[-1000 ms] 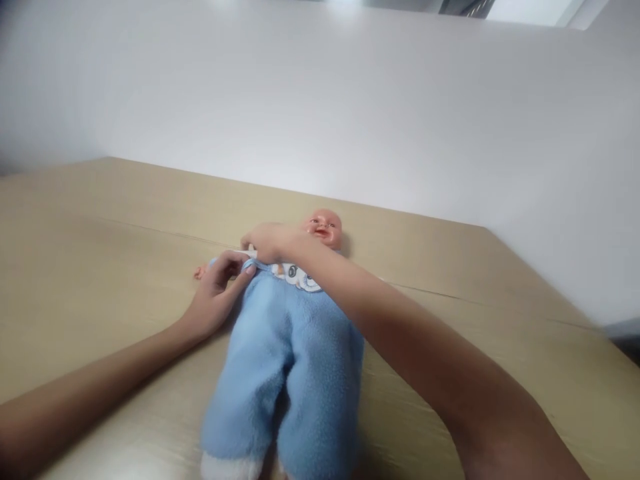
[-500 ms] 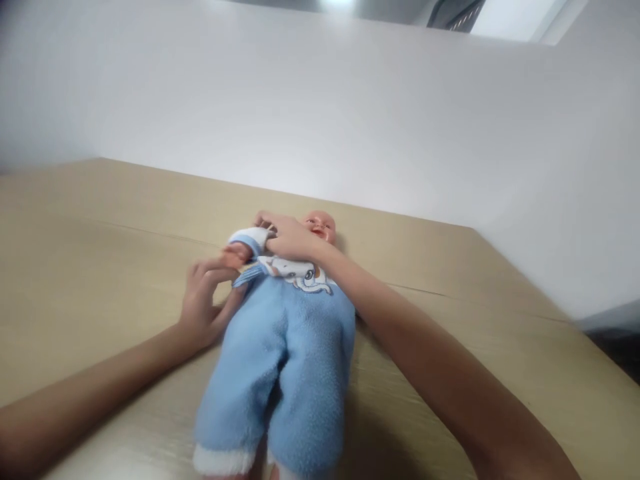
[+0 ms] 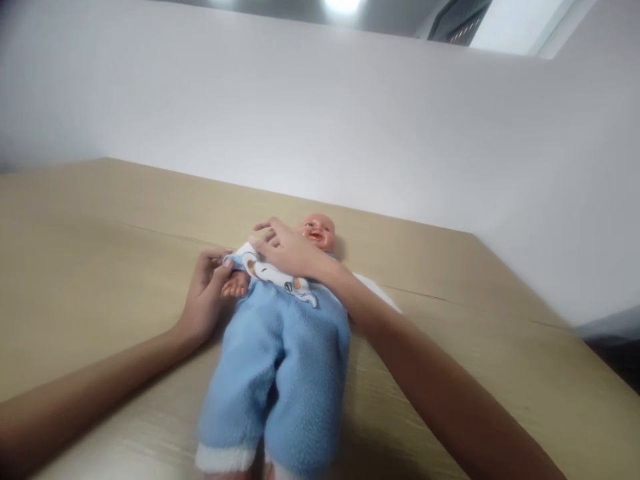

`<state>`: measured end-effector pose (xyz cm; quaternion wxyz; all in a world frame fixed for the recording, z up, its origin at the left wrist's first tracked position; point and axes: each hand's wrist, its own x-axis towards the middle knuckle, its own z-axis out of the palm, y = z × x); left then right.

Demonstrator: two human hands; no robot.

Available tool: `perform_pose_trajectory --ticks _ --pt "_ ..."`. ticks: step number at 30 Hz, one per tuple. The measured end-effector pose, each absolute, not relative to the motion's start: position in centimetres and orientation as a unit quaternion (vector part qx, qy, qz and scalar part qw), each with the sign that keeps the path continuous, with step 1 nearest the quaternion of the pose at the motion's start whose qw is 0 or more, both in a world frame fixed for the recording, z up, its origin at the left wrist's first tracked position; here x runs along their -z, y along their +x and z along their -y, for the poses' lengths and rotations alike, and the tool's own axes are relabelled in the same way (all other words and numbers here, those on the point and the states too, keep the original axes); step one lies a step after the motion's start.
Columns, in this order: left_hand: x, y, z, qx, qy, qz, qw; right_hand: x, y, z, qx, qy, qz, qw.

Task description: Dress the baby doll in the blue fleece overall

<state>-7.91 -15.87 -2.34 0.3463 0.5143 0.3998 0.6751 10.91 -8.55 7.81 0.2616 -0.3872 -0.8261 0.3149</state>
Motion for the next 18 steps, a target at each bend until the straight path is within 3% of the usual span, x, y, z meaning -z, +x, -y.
perform_pose_trajectory --ticks 5,8,12,18 --pt "2.2 -7.4 16.0 -0.681 0.376 -0.389 0.492 -8.4 11.8 11.8 -0.279 -0.456 0.823 0.195" --pt "2.0 -7.5 15.2 -0.648 0.332 -0.397 0.559 -7.2 11.9 12.2 -0.278 -0.453 0.810 0.246" --pt "1.8 -7.8 13.4 -0.625 0.326 -0.395 0.590 -4.9 12.3 11.0 -0.392 -0.417 0.755 0.320" --pt "1.5 -8.9 11.8 -0.578 0.394 -0.369 0.611 -3.8 13.6 10.1 -0.564 -0.372 0.646 0.354"
